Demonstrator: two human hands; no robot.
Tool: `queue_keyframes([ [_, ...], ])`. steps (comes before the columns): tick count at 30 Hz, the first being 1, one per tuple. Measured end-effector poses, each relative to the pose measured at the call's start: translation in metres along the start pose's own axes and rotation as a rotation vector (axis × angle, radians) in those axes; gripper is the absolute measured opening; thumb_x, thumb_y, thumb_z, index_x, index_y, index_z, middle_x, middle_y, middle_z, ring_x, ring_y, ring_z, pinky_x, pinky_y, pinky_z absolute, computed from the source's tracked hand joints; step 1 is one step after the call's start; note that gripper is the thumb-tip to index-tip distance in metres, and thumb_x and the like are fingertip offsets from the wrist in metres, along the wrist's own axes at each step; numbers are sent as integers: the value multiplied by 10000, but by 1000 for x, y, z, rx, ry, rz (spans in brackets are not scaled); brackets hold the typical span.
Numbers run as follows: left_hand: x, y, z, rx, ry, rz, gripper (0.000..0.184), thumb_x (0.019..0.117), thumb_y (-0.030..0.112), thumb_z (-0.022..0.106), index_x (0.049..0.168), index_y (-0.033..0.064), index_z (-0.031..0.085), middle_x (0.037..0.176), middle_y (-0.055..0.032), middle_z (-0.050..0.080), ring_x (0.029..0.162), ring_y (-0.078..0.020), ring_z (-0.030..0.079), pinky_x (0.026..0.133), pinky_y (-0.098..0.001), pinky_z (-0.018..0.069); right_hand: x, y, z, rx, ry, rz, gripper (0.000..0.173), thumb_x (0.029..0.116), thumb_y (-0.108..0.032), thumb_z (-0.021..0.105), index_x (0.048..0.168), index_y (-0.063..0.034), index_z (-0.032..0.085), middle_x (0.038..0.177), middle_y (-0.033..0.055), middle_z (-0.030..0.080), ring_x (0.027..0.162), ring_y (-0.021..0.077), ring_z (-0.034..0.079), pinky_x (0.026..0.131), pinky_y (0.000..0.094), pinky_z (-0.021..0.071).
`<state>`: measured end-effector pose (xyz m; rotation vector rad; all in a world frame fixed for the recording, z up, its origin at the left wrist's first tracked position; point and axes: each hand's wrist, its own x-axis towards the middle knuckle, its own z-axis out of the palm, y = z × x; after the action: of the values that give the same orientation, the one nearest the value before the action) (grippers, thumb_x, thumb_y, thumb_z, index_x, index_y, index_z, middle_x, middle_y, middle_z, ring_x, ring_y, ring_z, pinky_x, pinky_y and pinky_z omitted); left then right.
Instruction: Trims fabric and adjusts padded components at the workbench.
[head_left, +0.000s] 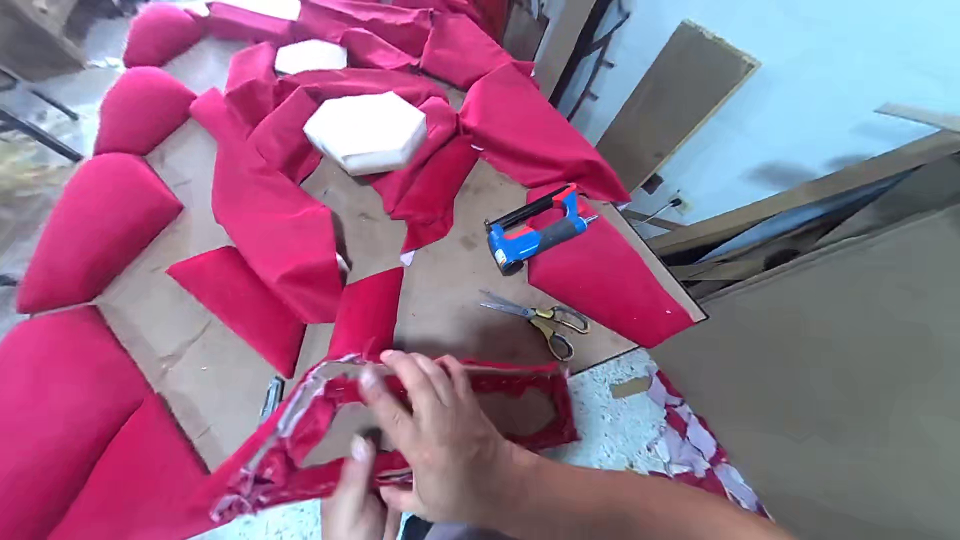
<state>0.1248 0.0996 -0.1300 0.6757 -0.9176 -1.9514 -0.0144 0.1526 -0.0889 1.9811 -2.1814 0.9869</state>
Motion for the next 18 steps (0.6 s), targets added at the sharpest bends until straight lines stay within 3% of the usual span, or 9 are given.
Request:
queue_keyframes([
  [2,24,17,27,-133,84,128,372,924,355,751,1171,86,679,1046,-116,744,973,-196,736,888,-420,618,17,16,-33,235,-112,-94,964,742,-588,835,1548,-222,451,1547,95,491,1370,255,526,1070,509,493],
  [5,62,54,38,-61,61,229,393,861,359,814,1157,126,702,998,-101,755,907,-189,751,818,-421,642,64,62,-82,536,-116,-79,721,933,-574,663,1484,-129,524,1267,15,685,1056,108,687,872,358,612],
  [7,80,75,62,121,59,275,451,855,470,793,1194,196,675,1003,-37,758,908,-136,745,803,-366,644,95,77,-102,528,-109,-84,689,964,-669,536,1373,-117,576,1053,-20,687,861,70,669,726,301,599],
  [10,96,97,103,306,72,255,554,811,650,742,1123,194,706,926,-19,758,849,-109,740,752,-327,640,134,75,-123,494,-161,-157,615,964,-714,470,1072,-136,647,786,-29,627,683,89,631,594,336,565],
  [12,97,100,121,334,80,187,586,791,683,743,1047,156,740,874,-52,760,802,-126,746,720,-326,640,144,79,-129,487,-173,-249,547,1002,-672,436,906,-161,604,681,-48,535,601,70,566,512,293,497],
  [13,96,100,124,322,66,154,602,787,689,743,1042,144,739,873,-65,761,799,-136,749,723,-331,641,145,82,-128,540,-176,-303,525,1022,-632,438,862,-154,584,652,-49,502,576,63,535,493,273,465],
  [15,94,94,124,271,13,106,628,761,717,737,1041,155,723,875,-49,762,805,-130,748,735,-330,641,142,90,-120,729,-172,-407,484,1055,-523,470,849,-105,600,655,-30,521,597,55,547,528,251,484],
  [17,96,84,125,242,-21,82,585,846,728,626,1059,190,712,881,-6,759,812,-94,735,743,-303,628,139,91,-109,885,-92,-452,436,1077,-406,495,825,-68,609,643,-24,520,587,33,533,533,209,470],
  [18,96,79,132,298,25,112,530,971,667,494,1071,185,692,862,11,753,788,-71,725,715,-275,622,137,90,-106,925,-48,-424,425,1080,-380,500,813,-69,611,635,-27,518,574,31,527,520,207,463],
])
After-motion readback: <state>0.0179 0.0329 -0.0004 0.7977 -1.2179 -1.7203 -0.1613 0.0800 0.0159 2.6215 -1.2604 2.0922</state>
